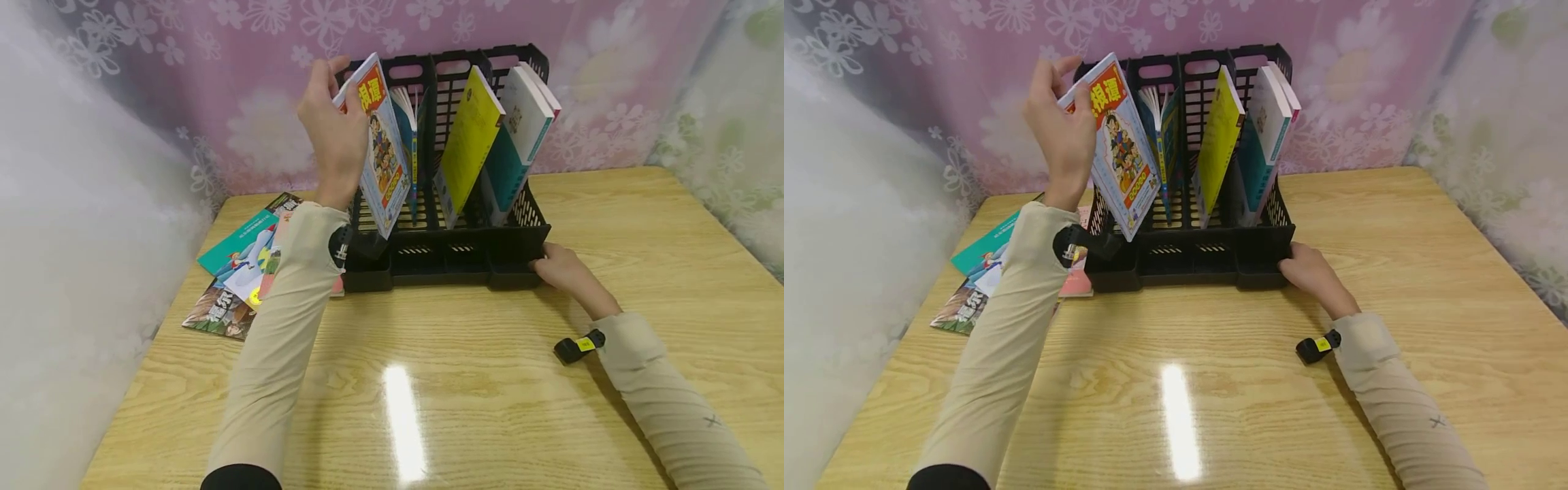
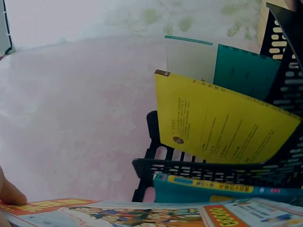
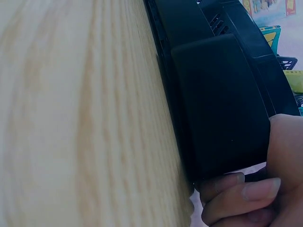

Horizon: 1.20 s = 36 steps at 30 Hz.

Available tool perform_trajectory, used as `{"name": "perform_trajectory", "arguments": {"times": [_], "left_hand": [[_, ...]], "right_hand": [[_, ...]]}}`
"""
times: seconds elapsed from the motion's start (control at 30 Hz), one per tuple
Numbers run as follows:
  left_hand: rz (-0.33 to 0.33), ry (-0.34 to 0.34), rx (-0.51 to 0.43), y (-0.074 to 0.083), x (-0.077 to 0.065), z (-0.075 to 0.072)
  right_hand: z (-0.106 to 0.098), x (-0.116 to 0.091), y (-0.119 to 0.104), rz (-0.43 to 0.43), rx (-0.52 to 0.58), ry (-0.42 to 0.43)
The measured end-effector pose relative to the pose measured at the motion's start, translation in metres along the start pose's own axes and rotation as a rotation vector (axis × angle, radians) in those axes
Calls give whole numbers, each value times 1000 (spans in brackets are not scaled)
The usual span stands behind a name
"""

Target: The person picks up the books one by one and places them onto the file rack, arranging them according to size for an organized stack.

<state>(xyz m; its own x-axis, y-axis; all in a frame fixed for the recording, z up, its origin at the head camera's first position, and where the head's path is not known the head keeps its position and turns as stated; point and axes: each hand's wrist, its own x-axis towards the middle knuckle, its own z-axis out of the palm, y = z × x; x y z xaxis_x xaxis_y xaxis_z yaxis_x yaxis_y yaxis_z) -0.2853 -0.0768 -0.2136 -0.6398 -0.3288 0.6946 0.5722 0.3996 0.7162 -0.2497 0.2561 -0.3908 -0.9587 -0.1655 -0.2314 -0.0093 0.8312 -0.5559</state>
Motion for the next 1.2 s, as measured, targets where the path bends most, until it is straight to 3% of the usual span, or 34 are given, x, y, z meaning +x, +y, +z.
{"name": "perform_trajectory", "arguments": {"times": [0.2, 0.4, 0.57, 0.73, 0.97, 1.03, 1.13, 1.2], "left_hand": [[-2, 21, -10, 2, -2, 19], [61, 60, -23, 0, -1, 34], [119, 53, -1, -18, -6, 49], [148, 15, 36, -44, -19, 62], [51, -81, 86, -76, -47, 72], [77, -129, 94, -79, -49, 74], [117, -267, 110, -80, -49, 76], [74, -421, 137, -81, -48, 73]], "right_hand": [[2, 0, 5, -12, 5, 36], [-2, -1, 4, 6, -9, 17], [-2, -1, 5, 20, -15, 4], [0, -2, 3, 14, -1, 16], [7, -1, 1, -5, 32, 28], [8, 0, 2, 5, 45, 31], [6, 0, 3, 13, 46, 36], [4, 0, 4, 17, 40, 41]]}}
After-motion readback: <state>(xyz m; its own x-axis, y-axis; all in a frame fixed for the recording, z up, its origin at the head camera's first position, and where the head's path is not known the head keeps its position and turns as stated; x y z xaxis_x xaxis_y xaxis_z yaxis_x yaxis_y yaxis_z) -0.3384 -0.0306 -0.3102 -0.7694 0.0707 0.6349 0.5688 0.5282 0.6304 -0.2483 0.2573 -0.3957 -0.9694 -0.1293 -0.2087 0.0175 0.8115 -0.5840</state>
